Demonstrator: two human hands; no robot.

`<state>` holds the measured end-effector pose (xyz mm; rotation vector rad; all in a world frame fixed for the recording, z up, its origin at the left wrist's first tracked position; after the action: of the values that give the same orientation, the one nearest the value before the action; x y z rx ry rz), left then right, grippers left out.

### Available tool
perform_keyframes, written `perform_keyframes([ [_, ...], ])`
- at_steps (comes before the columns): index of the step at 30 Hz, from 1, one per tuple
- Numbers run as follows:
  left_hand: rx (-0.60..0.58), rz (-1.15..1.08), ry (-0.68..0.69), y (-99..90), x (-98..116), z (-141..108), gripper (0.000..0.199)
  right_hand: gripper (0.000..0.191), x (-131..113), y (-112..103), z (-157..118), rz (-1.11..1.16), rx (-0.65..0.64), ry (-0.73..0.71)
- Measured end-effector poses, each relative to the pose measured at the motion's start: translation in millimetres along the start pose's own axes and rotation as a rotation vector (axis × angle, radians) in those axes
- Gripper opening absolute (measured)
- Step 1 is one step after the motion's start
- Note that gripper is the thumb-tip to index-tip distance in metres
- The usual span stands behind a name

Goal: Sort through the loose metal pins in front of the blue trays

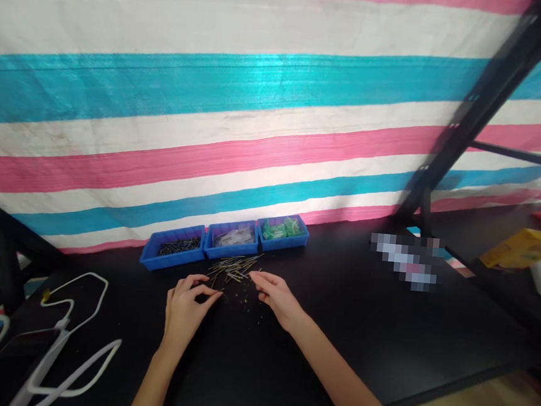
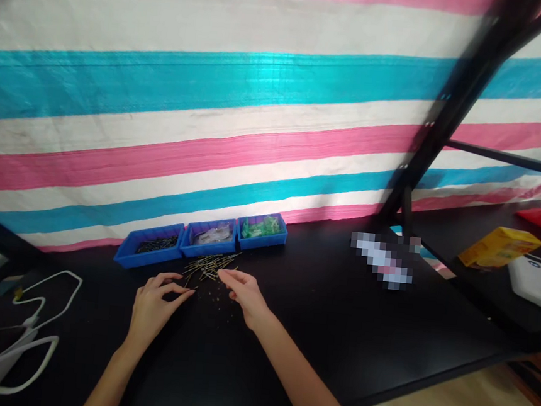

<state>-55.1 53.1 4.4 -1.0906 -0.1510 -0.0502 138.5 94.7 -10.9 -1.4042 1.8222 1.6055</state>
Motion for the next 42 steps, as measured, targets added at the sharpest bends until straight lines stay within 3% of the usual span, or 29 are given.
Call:
perform_keyframes([
  [16, 0.015, -0.045, -0.027, -1.5, 0.3, -0.5, 0.020, 0.028, 2.1, -0.7, 2.8, 0.028, 0.038, 0.013],
  [27, -0.099, -0.009, -0.032, -0.6, -2.2, -2.7, 0.010, 0.026, 0.8, -0.1, 1.9, 0.056, 0.053, 0.026],
  [33, -0.079, -0.027, -0.028, 0.1, -2.2, -3.3, 0.009, 0.026, 1.2, 0.1, 1.0, 0.055, 0.074, 0.034],
  [38, -0.031, -0.158, -0.096, -1.0, -2.5, -1.0, 0.012, 0.029, 1.5, -0.9, 1.1, 0.005, 0.060, 0.024],
  [42, 0.043, -0.460, -0.189, -2.9, -2.4, 1.0, 0.014, 0.032, 0.7, 1.0, -0.3, -0.169, -0.002, -0.014],
])
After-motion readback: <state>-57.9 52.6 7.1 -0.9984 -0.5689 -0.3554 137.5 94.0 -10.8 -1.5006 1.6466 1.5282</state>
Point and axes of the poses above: each hand's wrist, its own z-axis towards the middle knuckle, its own y-axis out of the palm, x = y × z, the point moved 4 cm from there along z, towards the middle knuckle, and after that the axes turned 11 degrees about z, right-handed, at the moved point
